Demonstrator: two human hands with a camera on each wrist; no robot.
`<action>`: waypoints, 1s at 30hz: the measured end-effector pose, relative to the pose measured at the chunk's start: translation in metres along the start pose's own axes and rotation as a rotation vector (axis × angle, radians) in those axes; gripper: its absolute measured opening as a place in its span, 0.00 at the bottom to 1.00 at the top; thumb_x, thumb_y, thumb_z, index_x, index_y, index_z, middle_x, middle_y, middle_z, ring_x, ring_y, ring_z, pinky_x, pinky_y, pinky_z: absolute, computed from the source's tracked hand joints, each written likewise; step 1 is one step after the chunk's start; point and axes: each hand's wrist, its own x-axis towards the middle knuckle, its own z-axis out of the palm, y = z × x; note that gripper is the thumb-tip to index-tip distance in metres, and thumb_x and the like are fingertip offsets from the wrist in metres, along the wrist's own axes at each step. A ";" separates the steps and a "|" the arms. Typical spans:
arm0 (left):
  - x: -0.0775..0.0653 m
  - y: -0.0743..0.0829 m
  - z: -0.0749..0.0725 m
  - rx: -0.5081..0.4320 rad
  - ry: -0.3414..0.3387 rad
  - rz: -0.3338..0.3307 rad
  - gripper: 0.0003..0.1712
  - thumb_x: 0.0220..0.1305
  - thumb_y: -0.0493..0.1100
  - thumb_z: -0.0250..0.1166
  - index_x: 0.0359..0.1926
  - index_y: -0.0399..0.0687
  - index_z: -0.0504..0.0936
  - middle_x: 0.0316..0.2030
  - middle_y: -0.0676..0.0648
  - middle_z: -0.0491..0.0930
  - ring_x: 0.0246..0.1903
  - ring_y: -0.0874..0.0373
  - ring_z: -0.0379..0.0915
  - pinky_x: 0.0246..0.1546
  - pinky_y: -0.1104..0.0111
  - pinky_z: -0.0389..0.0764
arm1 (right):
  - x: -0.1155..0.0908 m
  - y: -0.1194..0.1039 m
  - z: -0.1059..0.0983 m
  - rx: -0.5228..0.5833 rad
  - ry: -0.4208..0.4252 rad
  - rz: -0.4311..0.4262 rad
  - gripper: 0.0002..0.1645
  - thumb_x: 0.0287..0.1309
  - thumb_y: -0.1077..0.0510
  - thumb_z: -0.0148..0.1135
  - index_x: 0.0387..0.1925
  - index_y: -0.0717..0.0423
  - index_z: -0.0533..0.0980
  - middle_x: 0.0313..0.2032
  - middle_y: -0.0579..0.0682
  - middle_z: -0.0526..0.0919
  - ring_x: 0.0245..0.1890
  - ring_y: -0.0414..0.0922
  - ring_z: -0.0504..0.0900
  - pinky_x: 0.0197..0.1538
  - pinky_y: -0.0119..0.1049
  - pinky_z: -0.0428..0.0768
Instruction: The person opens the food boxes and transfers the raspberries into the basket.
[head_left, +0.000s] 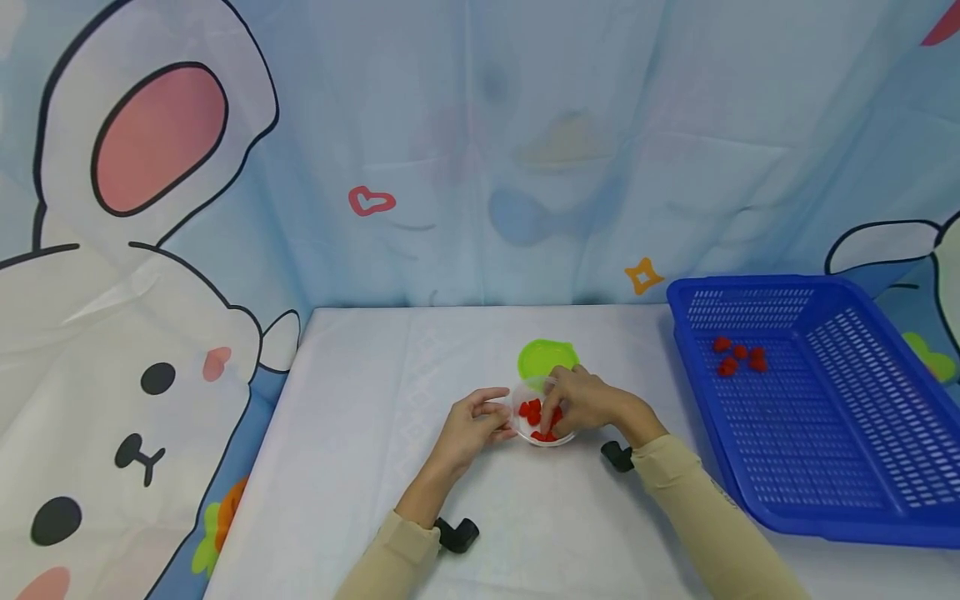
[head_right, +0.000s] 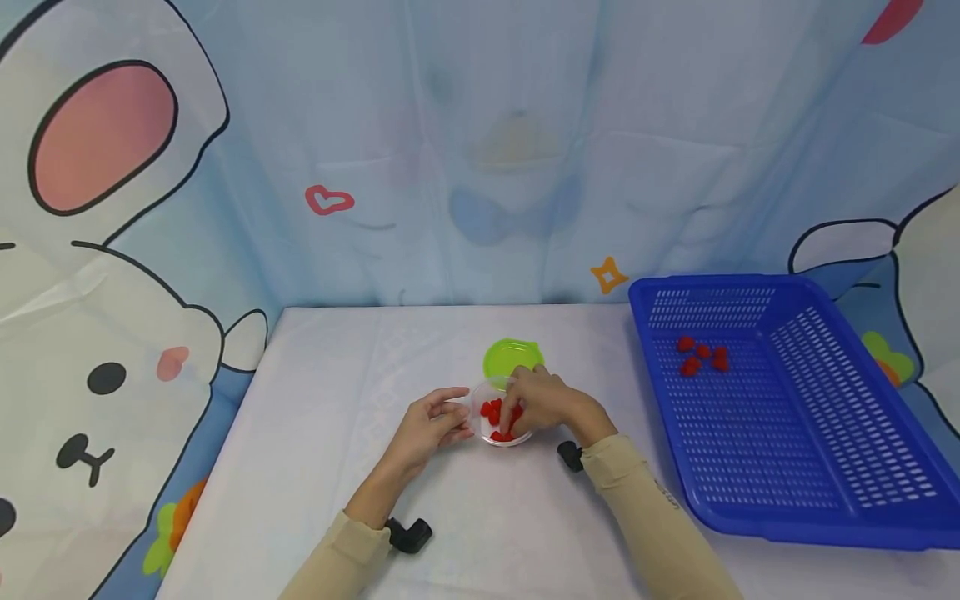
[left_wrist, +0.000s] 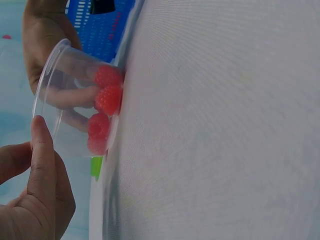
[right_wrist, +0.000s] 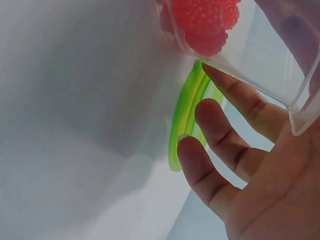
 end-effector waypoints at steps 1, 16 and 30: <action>0.000 0.000 0.000 -0.001 -0.001 0.000 0.21 0.68 0.30 0.63 0.61 0.36 0.77 0.42 0.39 0.78 0.35 0.55 0.79 0.42 0.61 0.87 | 0.000 0.000 0.000 -0.005 -0.001 -0.001 0.15 0.45 0.59 0.80 0.22 0.31 0.87 0.49 0.51 0.75 0.51 0.53 0.67 0.43 0.45 0.75; 0.000 0.002 0.001 0.004 -0.005 -0.004 0.21 0.68 0.30 0.63 0.61 0.36 0.77 0.42 0.40 0.79 0.35 0.56 0.79 0.42 0.62 0.87 | -0.003 0.016 0.005 0.183 0.067 -0.164 0.12 0.49 0.61 0.76 0.26 0.38 0.87 0.47 0.52 0.74 0.53 0.54 0.66 0.49 0.48 0.73; 0.000 0.001 -0.001 -0.019 -0.004 0.001 0.21 0.68 0.29 0.63 0.61 0.35 0.76 0.42 0.38 0.78 0.34 0.55 0.80 0.42 0.61 0.88 | -0.013 0.031 0.017 0.469 0.225 -0.130 0.06 0.56 0.60 0.73 0.34 0.44 0.88 0.52 0.56 0.75 0.58 0.56 0.65 0.57 0.57 0.71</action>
